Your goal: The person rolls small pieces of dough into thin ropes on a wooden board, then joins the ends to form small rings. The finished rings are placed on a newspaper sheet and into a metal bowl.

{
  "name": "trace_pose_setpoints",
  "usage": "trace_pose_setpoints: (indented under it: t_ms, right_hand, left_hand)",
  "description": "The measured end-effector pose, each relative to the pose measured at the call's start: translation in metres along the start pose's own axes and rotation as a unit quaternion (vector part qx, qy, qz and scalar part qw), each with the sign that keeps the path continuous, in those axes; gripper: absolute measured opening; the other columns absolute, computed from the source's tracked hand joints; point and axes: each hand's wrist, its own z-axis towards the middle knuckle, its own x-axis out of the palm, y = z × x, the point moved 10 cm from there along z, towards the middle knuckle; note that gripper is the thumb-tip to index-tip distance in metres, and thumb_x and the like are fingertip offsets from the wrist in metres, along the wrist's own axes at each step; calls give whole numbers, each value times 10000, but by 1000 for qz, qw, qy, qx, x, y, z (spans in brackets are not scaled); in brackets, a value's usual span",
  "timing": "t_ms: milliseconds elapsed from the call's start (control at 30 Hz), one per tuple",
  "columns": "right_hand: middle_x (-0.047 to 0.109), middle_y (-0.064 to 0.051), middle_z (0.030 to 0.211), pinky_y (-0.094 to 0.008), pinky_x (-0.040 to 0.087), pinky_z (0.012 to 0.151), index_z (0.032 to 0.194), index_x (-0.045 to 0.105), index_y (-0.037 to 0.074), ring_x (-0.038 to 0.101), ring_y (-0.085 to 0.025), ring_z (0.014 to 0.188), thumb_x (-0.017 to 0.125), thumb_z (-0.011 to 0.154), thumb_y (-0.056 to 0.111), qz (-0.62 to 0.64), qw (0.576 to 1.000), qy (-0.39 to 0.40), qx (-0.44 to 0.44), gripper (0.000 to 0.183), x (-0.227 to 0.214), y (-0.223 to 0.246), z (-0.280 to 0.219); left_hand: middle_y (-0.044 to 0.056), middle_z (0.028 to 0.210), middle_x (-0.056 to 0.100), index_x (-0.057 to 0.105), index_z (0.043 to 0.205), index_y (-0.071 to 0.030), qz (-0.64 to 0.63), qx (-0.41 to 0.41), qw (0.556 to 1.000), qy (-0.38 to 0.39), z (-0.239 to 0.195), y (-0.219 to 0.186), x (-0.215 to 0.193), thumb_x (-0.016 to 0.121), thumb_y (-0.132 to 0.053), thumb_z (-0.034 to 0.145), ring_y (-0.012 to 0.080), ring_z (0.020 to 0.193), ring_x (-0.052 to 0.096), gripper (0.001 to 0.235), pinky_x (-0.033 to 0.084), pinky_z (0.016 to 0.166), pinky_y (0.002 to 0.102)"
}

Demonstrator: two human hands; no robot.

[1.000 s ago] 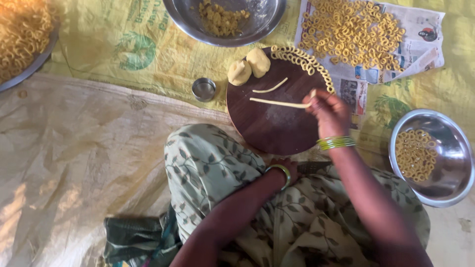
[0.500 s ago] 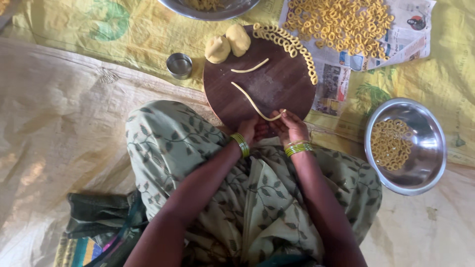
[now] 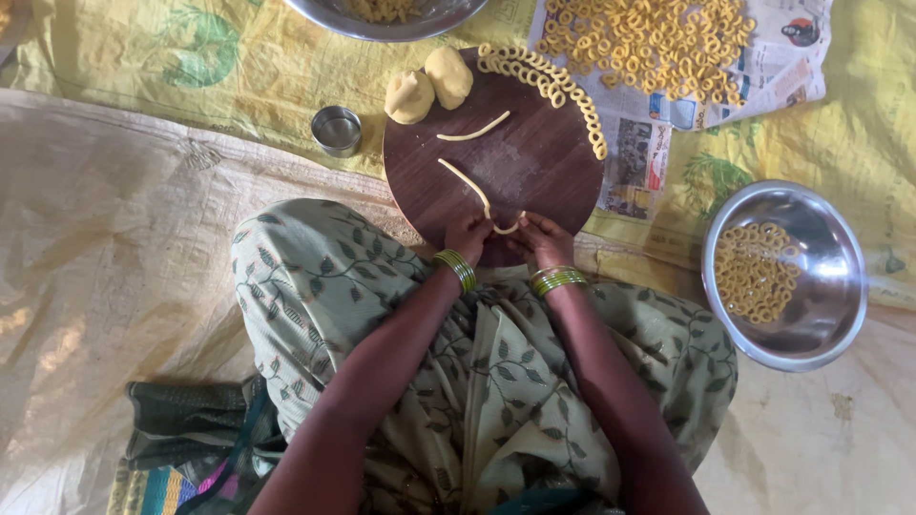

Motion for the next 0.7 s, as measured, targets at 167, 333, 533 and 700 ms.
trace_pose_setpoints:
  t_ms: [167, 333, 533, 700]
  right_hand:
    - [768, -81, 974, -325, 626, 690, 1130, 698, 42, 738, -170, 799, 753, 916, 113, -72, 997, 9, -38, 232, 7, 3, -4]
    - [772, -86, 966, -323, 625, 709, 1111, 731, 20, 735, -168, 800, 725, 946, 132, -66, 997, 39, -5, 199, 18, 2, -12]
    - [778, -104, 967, -304, 623, 729, 1137, 741, -5, 736, -157, 798, 704, 960, 138, -98, 994, 55, 16, 231, 30, 8, -28]
    - [780, -104, 966, -309, 624, 742, 1142, 744, -11, 737, -156, 809, 710, 943, 114, -121, 990, 77, 9, 237, 41, 14, -36]
  left_hand:
    - [47, 905, 760, 773, 1100, -5, 52, 14, 999, -8, -8, 2, -7, 703, -116, 936, 91, 812, 672, 210, 554, 732, 275]
    - [100, 941, 788, 760, 1148, -2, 110, 14, 993, -35, -13, -14, -12, 724, -157, 933, 119, 833, 708, 268, 569, 761, 293]
    - [154, 1061, 781, 731, 1203, -30, 198, 58, 978, -39, -17, -41, -12, 707, -166, 948, 186, 956, 765, 290, 573, 850, 315]
    - [148, 1131, 771, 721, 1216, -40, 204, 91, 974, -27, -22, -57, -6, 653, -104, 965, 212, 1019, 759, 268, 568, 881, 328]
